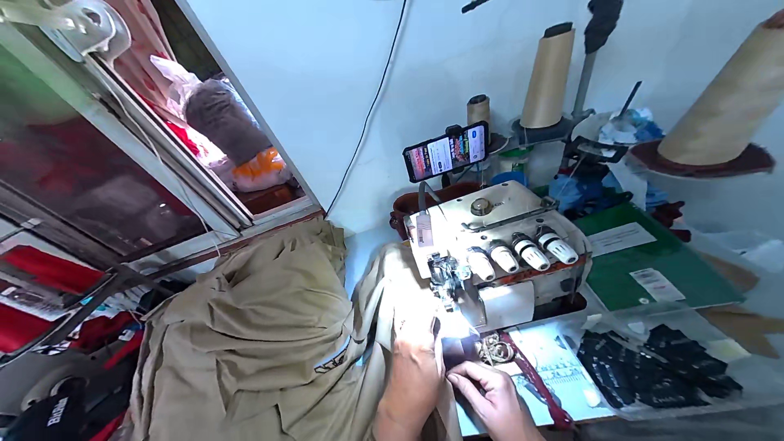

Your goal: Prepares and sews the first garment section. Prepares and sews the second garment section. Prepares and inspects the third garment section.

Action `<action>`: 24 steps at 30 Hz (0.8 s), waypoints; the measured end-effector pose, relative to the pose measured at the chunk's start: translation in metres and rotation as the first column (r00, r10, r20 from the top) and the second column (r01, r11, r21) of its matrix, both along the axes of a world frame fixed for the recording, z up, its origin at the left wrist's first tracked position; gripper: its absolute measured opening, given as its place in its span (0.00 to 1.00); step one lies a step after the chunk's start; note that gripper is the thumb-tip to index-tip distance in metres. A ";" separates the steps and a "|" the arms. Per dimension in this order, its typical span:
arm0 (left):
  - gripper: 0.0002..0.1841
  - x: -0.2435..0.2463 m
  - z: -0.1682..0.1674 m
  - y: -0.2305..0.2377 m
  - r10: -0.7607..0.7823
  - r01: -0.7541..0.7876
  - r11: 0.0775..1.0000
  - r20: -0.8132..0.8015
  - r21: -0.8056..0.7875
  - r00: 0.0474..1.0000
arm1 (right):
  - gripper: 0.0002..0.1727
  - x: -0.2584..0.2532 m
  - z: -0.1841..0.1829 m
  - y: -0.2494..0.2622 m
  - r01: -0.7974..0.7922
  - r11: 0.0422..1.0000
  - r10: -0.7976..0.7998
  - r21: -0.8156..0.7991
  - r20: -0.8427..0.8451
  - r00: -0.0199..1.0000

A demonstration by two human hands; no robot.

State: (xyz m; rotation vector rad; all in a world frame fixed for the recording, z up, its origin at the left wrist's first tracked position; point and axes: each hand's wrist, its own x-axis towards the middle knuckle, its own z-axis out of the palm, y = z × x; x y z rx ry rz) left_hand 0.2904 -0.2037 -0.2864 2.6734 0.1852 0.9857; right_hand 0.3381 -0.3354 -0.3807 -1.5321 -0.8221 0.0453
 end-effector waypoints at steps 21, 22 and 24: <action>0.15 -0.057 -0.020 -0.004 0.249 -0.134 0.878 0.199 -0.460 0.948 | 0.15 -0.011 0.010 0.001 -0.039 0.999 0.039 -0.030 -0.013 0.999; 0.16 -0.064 -0.022 -0.013 0.238 -0.117 0.872 0.203 -0.476 0.950 | 0.15 -0.014 0.016 0.002 -0.043 0.999 0.042 -0.019 -0.044 0.998; 0.16 -0.075 -0.027 -0.033 0.210 -0.094 0.869 0.189 -0.486 0.959 | 0.16 -0.021 0.031 0.006 -0.044 0.999 0.045 0.015 -0.106 0.993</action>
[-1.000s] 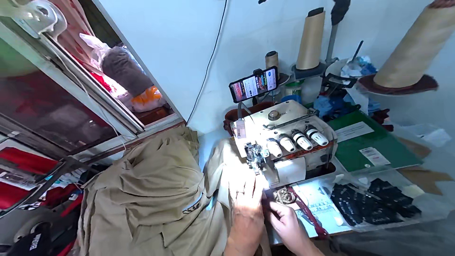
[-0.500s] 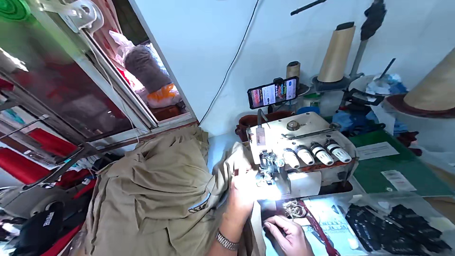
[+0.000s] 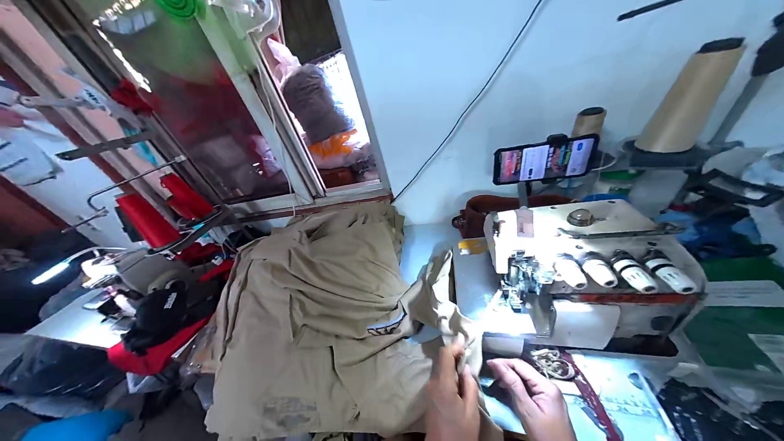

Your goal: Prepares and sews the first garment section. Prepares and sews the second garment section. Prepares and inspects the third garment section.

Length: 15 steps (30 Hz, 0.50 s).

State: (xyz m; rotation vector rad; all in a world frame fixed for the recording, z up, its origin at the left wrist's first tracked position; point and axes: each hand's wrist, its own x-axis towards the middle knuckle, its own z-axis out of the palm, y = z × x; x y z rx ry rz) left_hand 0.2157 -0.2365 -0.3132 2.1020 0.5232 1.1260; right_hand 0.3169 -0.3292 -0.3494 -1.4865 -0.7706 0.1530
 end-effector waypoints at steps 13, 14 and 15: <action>0.15 -0.045 -0.040 0.002 -0.303 0.293 0.953 -0.167 -0.078 0.938 | 0.13 0.030 0.024 -0.035 0.359 0.931 -0.314 0.065 -0.360 0.879; 0.15 -0.047 -0.042 0.008 -0.293 0.274 0.952 -0.144 -0.136 0.945 | 0.14 0.026 0.022 -0.043 0.259 0.965 -0.260 -0.033 -0.196 0.946; 0.14 -0.048 -0.044 0.013 -0.292 0.266 0.943 -0.115 -0.200 0.950 | 0.14 0.023 0.020 -0.050 0.164 0.974 -0.165 -0.155 0.006 0.986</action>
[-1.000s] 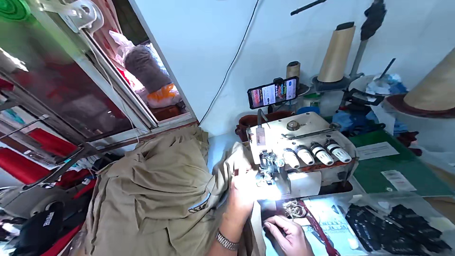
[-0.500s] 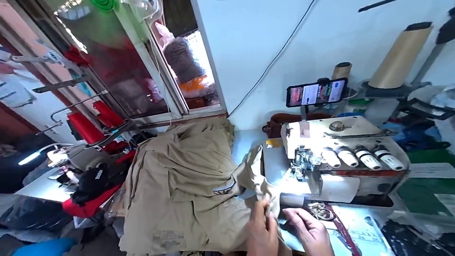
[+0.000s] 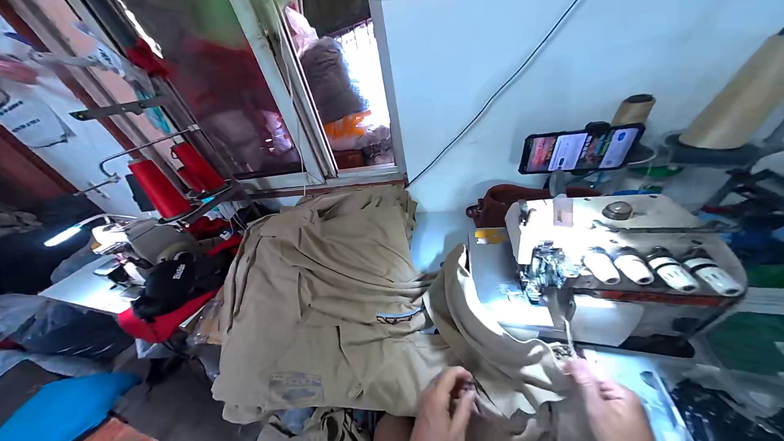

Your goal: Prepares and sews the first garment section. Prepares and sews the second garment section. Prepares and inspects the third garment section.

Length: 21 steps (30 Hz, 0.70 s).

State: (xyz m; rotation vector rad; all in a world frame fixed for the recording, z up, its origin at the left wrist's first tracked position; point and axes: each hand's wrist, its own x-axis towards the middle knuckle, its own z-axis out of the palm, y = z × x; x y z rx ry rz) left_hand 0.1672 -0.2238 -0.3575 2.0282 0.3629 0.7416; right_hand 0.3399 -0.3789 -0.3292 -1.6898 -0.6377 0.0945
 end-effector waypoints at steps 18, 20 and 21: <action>0.13 0.005 -0.015 0.017 -0.049 0.067 0.976 0.092 -0.207 0.995 | 0.45 0.022 -0.026 0.008 0.015 0.790 0.330 -0.613 0.446 0.832; 0.13 0.004 -0.015 0.017 -0.046 0.064 0.975 0.089 -0.213 0.995 | 0.41 0.020 -0.021 0.004 -0.042 0.762 0.362 -0.647 0.371 0.855; 0.13 0.004 -0.016 0.017 -0.044 0.063 0.975 0.091 -0.213 0.995 | 0.38 0.020 -0.024 0.001 -0.008 0.823 0.316 -0.569 0.446 0.838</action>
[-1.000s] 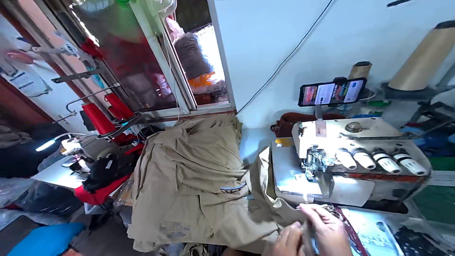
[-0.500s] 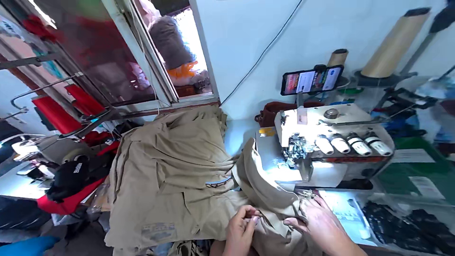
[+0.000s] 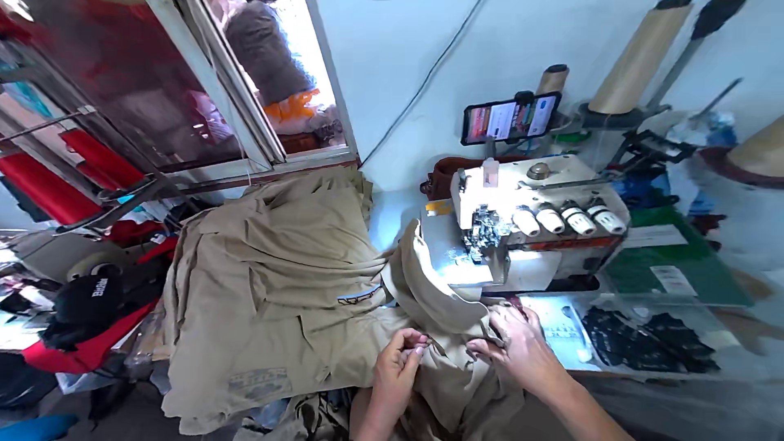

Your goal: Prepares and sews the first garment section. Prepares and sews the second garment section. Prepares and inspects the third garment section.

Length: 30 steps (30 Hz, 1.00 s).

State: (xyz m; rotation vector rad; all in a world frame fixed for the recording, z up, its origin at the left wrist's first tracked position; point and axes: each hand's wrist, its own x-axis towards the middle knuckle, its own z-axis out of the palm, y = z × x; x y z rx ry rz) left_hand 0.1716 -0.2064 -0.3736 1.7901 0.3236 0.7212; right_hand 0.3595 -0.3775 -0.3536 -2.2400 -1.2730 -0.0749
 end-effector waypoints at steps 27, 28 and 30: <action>0.13 0.000 0.000 -0.001 0.018 -0.018 1.000 0.007 -0.006 1.000 | 0.53 0.024 -0.066 -0.089 0.128 0.862 -0.307 -0.490 -0.307 0.901; 0.13 0.000 0.000 0.000 0.014 -0.014 1.000 0.009 -0.010 1.000 | 0.55 0.029 -0.069 -0.098 0.152 0.863 -0.322 -0.482 -0.294 0.900; 0.14 0.000 -0.001 0.000 0.012 -0.012 1.000 0.010 -0.011 1.000 | 0.58 0.043 -0.069 -0.118 0.178 0.815 -0.389 -0.552 -0.293 0.873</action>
